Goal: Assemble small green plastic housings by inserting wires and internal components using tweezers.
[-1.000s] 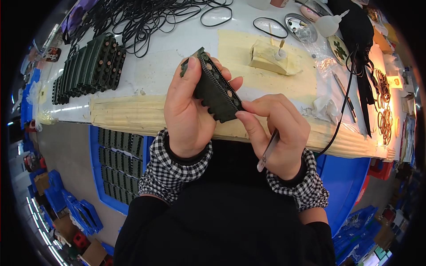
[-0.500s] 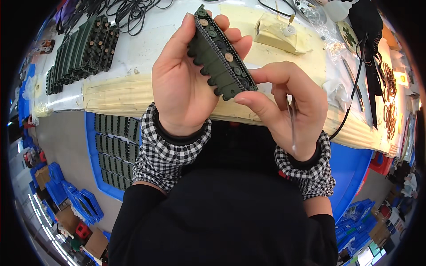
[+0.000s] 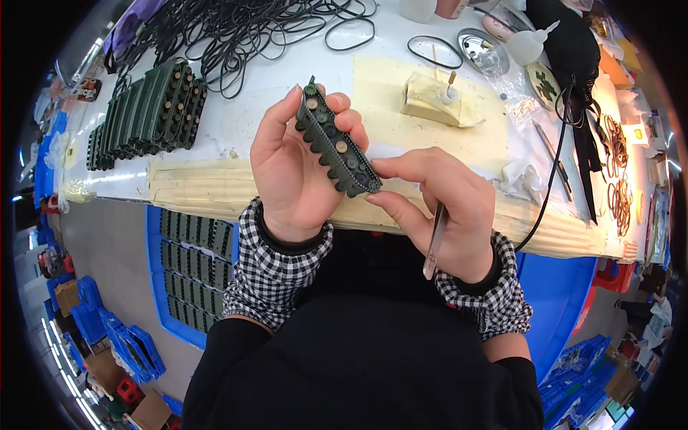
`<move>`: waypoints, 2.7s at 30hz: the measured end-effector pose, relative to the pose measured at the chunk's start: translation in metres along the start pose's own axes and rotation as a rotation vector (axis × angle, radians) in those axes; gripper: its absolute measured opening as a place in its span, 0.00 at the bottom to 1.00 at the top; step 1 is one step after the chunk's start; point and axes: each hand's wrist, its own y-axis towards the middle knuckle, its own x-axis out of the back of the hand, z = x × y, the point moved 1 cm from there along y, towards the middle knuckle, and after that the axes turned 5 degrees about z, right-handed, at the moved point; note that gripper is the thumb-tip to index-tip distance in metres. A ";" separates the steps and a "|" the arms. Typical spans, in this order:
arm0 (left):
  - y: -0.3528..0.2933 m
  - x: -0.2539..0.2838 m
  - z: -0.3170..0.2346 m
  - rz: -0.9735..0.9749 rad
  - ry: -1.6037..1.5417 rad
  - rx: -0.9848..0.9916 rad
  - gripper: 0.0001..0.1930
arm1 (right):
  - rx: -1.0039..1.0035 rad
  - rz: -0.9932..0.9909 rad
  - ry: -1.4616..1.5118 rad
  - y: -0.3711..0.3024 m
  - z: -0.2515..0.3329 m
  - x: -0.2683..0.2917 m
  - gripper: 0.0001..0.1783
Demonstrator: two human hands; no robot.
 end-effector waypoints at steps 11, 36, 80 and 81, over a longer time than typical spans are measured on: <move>-0.003 0.002 0.001 0.027 0.116 -0.049 0.11 | 0.090 -0.017 -0.094 -0.002 -0.004 -0.003 0.15; -0.019 -0.012 0.018 0.208 1.495 -0.554 0.12 | -0.160 -0.098 0.180 0.016 0.011 0.006 0.05; 0.005 0.000 0.029 0.052 0.192 0.221 0.10 | -0.113 -0.199 -0.420 0.044 -0.036 0.043 0.04; 0.004 -0.001 0.029 0.055 0.190 0.222 0.10 | -0.129 -0.187 -0.429 0.044 -0.035 0.044 0.04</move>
